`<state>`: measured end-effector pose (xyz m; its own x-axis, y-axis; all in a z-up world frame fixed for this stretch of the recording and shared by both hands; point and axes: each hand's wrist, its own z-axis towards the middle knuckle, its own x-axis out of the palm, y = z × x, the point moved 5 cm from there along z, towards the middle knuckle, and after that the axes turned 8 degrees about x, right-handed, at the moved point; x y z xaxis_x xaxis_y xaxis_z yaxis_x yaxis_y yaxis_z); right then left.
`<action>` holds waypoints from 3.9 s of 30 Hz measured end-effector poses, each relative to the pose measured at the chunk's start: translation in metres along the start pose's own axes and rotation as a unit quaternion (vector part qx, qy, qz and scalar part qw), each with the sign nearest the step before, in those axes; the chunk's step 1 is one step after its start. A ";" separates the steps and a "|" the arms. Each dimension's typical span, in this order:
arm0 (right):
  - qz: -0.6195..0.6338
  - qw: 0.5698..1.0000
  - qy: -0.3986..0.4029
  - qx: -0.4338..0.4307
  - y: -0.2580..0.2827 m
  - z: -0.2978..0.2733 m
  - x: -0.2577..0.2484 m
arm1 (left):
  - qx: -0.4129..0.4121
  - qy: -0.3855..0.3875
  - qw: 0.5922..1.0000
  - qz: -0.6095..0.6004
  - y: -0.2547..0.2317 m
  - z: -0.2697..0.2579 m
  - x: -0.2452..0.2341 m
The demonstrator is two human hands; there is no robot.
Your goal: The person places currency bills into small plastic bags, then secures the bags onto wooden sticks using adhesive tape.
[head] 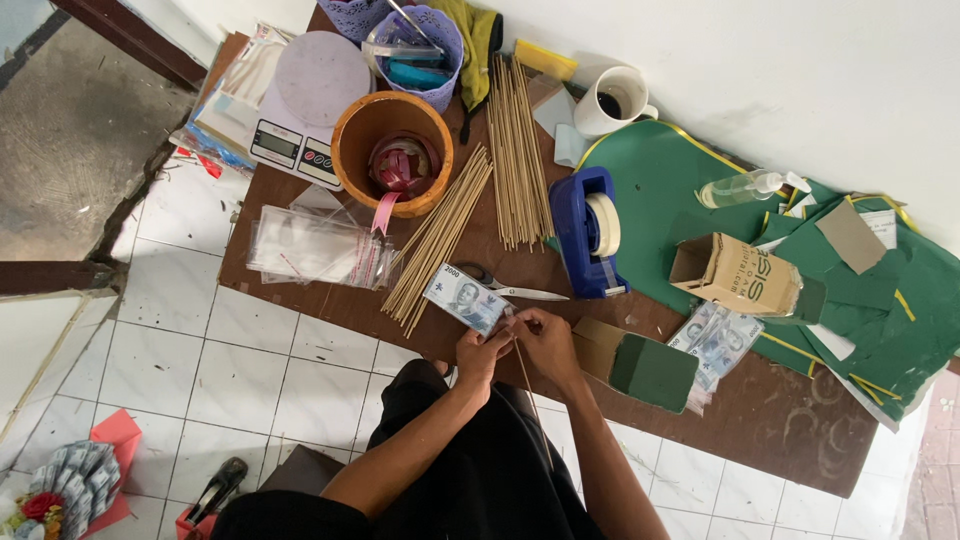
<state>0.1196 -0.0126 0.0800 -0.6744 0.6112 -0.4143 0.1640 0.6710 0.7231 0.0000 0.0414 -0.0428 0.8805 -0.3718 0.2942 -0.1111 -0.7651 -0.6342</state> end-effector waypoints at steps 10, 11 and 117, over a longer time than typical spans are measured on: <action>-0.014 1.000 0.012 0.020 -0.027 0.014 0.005 | -0.012 -0.004 1.000 0.019 -0.008 -0.004 0.004; -0.016 1.000 0.013 0.015 -0.029 0.016 0.005 | -0.010 -0.003 1.000 0.021 -0.009 -0.004 0.004; 0.129 0.984 -0.050 0.111 -0.079 -0.027 0.026 | 0.006 0.015 0.988 0.151 -0.068 -0.022 -0.009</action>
<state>0.0702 -0.0609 0.0273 -0.5171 0.8043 -0.2927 0.4821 0.5563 0.6769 -0.0108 0.0852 0.0136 0.7945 -0.5970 0.1111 -0.3606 -0.6111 -0.7047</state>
